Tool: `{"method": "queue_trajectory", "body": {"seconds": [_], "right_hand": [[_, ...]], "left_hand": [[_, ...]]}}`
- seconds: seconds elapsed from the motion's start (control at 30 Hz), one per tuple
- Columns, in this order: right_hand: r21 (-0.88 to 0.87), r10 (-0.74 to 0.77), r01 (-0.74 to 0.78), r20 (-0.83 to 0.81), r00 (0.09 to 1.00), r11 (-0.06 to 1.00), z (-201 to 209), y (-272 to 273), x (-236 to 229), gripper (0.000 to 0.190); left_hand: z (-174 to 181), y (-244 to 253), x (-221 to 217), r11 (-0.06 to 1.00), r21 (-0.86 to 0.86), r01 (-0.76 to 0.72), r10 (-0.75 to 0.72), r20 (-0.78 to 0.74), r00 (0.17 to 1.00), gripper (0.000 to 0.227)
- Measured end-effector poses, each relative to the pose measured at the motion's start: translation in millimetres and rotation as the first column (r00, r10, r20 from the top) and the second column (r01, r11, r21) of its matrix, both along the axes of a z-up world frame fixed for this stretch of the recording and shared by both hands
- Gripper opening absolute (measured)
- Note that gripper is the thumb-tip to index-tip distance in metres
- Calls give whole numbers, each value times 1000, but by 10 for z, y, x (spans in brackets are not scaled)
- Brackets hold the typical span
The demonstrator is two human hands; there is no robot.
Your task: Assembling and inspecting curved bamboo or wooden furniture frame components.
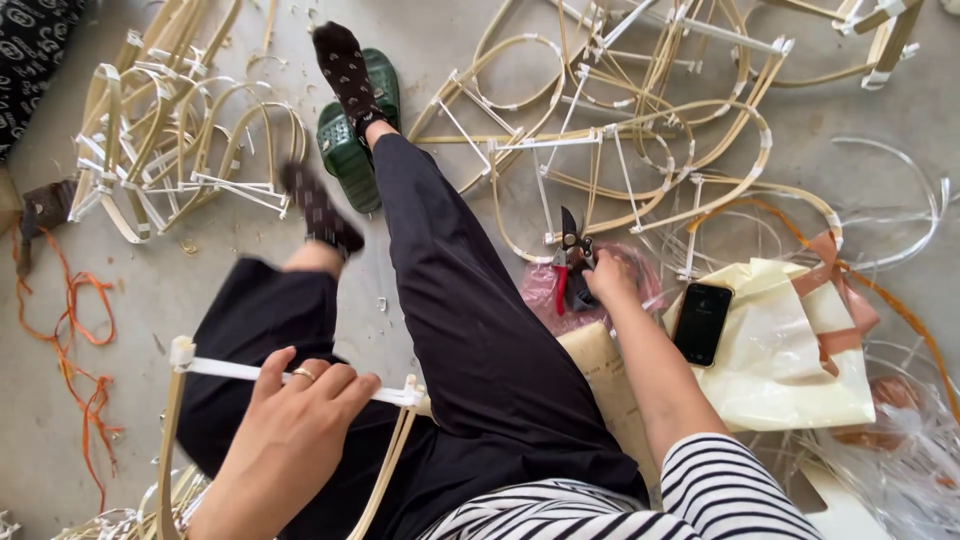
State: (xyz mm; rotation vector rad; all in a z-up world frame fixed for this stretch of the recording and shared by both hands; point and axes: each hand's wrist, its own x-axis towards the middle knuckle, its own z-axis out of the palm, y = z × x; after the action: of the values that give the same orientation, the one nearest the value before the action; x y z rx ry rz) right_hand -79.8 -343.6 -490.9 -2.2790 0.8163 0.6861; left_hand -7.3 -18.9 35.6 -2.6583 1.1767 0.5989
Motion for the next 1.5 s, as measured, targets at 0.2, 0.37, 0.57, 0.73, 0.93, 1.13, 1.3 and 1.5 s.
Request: {"method": "queue_trajectory", "body": {"seconds": [0.2, 0.37, 0.57, 0.73, 0.93, 1.13, 1.3, 1.5], "right_hand": [[-12, -22, 24, 136, 991, 1000, 263, 96, 18, 43], [32, 11, -21, 281, 960, 999, 864, -6, 1, 49], [145, 121, -233, 539, 833, 962, 2397, -249, 81, 43], [270, 205, -285, 288, 936, 920, 2797, -33, 135, 35], [728, -111, 79, -4, 994, 681, 2844, 545, 184, 48], [465, 206, -134, -107, 973, 875, 2964, 770, -25, 54], [287, 122, -121, 14, 992, 950, 3159, 692, -181, 67], [533, -151, 54, 140, 979, 844, 3139, 303, -527, 72]], "left_hand": [[-323, -199, 169, 995, -37, 88, -90, -78, 993, 29], [-1020, -478, 391, 971, -76, 225, -234, -137, 963, 12], [-1761, -386, 662, 958, -144, 248, -262, -92, 961, 14], [-1609, 51, 711, 795, -595, 115, -58, 115, 992, 29], [-1512, 337, 283, 757, -592, -277, 162, -241, 957, 23], [-1948, 193, -5, 855, -453, -253, 256, -55, 965, 19], [-2065, -16, 162, 785, -535, -312, 357, -22, 934, 14], [-2277, -198, 110, 815, -502, -287, 358, 47, 933, 14]]}}
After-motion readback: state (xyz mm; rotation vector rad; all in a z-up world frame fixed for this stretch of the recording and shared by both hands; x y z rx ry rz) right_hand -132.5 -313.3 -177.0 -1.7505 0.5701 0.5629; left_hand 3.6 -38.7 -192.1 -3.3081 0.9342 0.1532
